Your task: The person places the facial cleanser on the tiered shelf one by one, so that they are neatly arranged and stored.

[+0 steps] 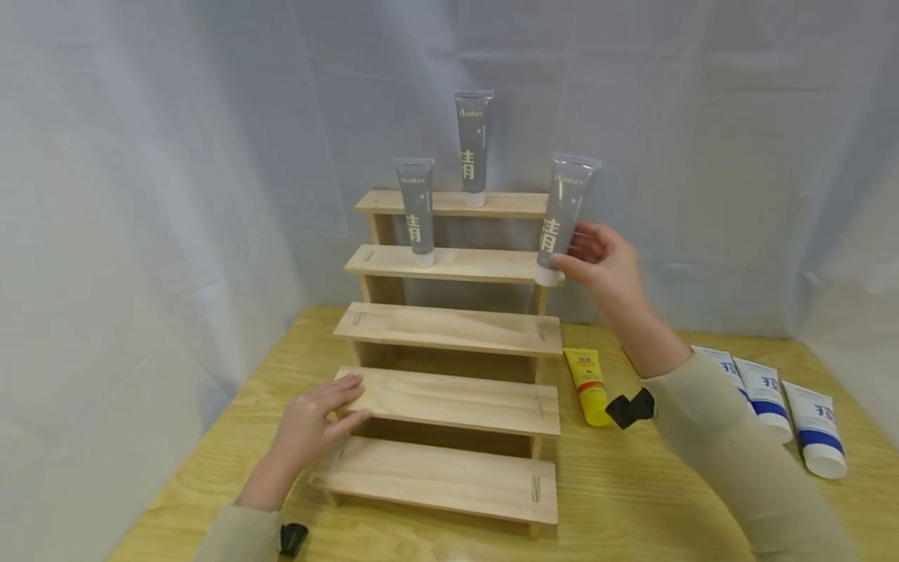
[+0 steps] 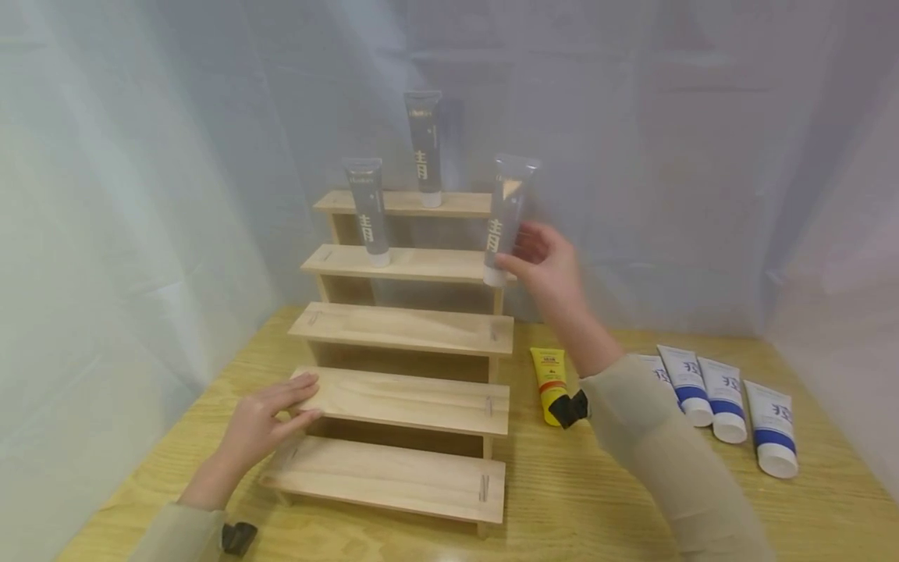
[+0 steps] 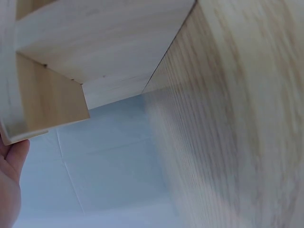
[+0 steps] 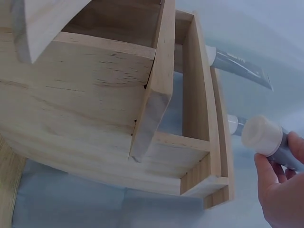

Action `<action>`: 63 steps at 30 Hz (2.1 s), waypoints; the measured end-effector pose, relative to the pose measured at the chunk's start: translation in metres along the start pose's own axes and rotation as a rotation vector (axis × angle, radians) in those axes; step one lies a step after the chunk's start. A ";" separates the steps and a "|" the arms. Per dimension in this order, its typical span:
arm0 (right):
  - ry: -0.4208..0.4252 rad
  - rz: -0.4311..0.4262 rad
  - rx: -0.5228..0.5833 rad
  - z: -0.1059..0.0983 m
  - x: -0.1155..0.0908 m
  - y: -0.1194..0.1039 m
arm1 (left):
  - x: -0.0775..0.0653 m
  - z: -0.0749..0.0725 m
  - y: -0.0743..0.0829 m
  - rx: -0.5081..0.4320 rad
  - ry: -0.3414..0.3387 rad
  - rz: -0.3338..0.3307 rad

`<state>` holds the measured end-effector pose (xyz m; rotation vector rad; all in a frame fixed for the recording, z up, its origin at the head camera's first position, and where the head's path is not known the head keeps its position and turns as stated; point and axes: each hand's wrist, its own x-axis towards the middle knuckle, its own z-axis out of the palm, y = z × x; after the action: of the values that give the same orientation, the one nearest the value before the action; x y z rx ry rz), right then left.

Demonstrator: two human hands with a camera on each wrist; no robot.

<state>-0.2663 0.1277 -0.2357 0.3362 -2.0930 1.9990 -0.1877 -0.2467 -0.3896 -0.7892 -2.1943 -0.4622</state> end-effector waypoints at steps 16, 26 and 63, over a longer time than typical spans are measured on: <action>-0.002 -0.152 0.171 -0.011 0.155 0.172 | 0.000 0.000 -0.001 -0.003 0.014 0.013; -0.016 -0.128 0.222 0.013 0.126 0.128 | -0.001 0.000 -0.001 -0.003 0.008 0.005; 0.011 -0.105 0.009 0.040 0.043 0.030 | 0.001 0.001 0.000 -0.001 -0.001 -0.006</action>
<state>-0.3173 0.0889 -0.2524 0.4267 -2.0171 1.9461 -0.1882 -0.2456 -0.3893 -0.7835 -2.1982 -0.4657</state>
